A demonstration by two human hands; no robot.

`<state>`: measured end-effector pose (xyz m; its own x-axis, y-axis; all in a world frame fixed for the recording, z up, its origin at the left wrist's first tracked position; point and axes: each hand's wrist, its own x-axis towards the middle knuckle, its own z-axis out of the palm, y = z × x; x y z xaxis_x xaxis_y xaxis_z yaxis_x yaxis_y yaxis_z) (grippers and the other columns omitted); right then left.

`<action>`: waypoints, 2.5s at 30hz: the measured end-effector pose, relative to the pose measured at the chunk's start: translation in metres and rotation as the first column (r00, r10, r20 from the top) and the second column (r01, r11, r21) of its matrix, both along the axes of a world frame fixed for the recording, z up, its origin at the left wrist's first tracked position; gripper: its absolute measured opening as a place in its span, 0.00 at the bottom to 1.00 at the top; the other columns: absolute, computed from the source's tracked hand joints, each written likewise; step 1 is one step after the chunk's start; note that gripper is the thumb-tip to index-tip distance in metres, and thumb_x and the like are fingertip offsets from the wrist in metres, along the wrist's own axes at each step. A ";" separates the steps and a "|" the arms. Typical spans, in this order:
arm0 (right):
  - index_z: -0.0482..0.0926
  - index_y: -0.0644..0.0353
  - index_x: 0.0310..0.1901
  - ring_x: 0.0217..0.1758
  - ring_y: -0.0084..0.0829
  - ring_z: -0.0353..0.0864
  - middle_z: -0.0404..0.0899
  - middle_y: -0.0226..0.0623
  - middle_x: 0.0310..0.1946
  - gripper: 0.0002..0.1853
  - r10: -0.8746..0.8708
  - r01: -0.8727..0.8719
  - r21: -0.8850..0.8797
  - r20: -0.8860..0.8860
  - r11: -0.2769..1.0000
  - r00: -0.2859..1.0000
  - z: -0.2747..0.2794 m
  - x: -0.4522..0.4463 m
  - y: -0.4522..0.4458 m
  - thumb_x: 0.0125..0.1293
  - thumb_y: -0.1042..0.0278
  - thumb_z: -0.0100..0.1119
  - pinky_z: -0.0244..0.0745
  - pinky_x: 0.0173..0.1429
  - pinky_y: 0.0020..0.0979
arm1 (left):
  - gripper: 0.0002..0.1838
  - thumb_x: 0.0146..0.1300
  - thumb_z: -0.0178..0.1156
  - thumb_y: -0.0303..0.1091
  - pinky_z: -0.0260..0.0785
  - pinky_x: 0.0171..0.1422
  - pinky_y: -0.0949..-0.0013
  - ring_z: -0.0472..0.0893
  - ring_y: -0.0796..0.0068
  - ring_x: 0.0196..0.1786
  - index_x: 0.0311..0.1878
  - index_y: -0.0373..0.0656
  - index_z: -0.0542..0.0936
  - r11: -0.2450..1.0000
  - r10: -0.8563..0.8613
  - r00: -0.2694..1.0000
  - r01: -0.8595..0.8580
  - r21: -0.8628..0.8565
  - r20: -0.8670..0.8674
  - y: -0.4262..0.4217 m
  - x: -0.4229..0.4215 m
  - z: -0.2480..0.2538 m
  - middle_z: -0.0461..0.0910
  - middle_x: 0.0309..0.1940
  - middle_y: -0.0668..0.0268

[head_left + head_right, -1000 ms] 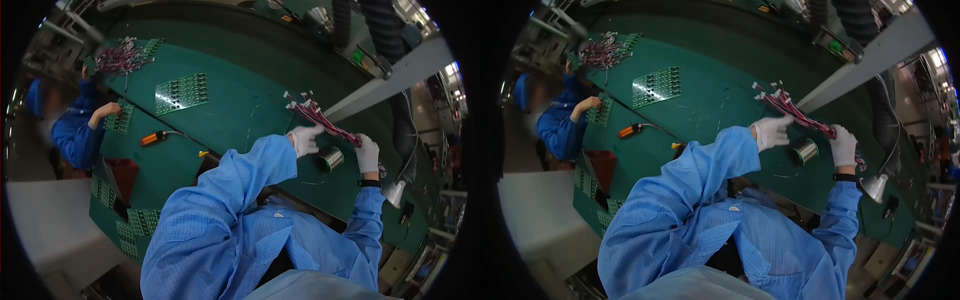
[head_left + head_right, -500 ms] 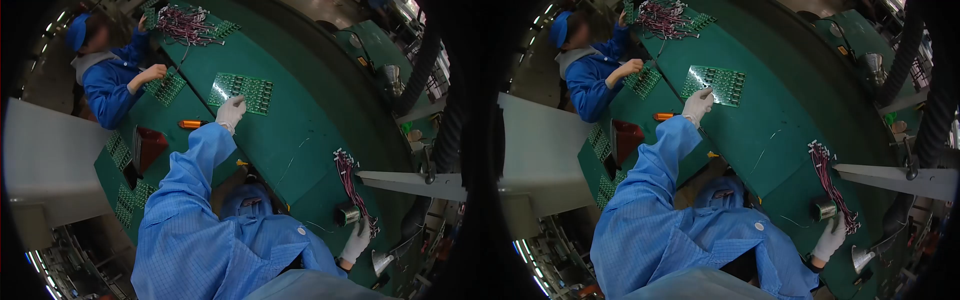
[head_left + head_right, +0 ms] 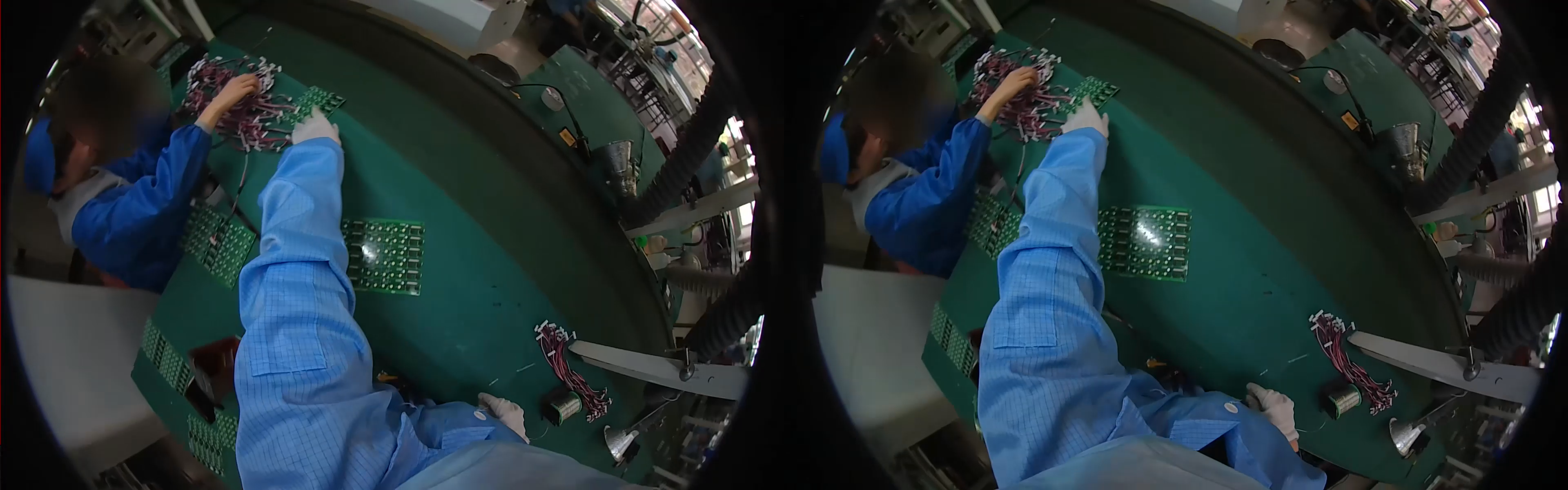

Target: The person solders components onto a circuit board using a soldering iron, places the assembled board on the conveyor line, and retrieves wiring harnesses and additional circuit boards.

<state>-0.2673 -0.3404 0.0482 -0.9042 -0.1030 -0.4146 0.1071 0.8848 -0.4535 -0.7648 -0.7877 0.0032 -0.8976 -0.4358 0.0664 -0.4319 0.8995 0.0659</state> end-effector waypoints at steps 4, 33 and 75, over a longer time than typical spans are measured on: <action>0.87 0.55 0.47 0.35 0.45 0.86 0.86 0.45 0.31 0.13 -0.152 0.151 0.019 0.052 0.988 0.987 0.021 -0.015 -0.017 0.59 0.69 0.70 0.82 0.44 0.41 | 0.41 0.65 0.63 0.58 0.75 0.65 0.51 0.83 0.51 0.60 0.75 0.48 0.64 0.993 -0.013 0.993 0.026 -0.114 0.113 -0.039 -0.062 -0.033 0.82 0.59 0.51; 0.85 0.52 0.54 0.43 0.49 0.86 0.87 0.44 0.43 0.17 0.018 -0.011 -0.112 0.065 0.994 0.998 0.000 0.151 0.097 0.66 0.59 0.62 0.82 0.52 0.46 | 0.23 0.69 0.49 0.32 0.68 0.48 0.73 0.74 0.80 0.42 0.64 0.32 0.78 0.161 -0.936 0.343 0.209 0.965 0.082 0.305 0.407 0.202 0.80 0.40 0.71; 0.69 0.57 0.73 0.59 0.50 0.72 0.73 0.53 0.55 0.53 -0.295 0.401 0.223 -0.393 0.888 0.871 -0.070 0.358 0.439 0.51 0.29 0.71 0.65 0.68 0.47 | 0.20 0.62 0.72 0.38 0.74 0.37 0.58 0.81 0.62 0.34 0.57 0.50 0.85 0.040 -0.970 0.089 0.977 0.209 -0.227 0.559 0.636 -0.047 0.81 0.32 0.62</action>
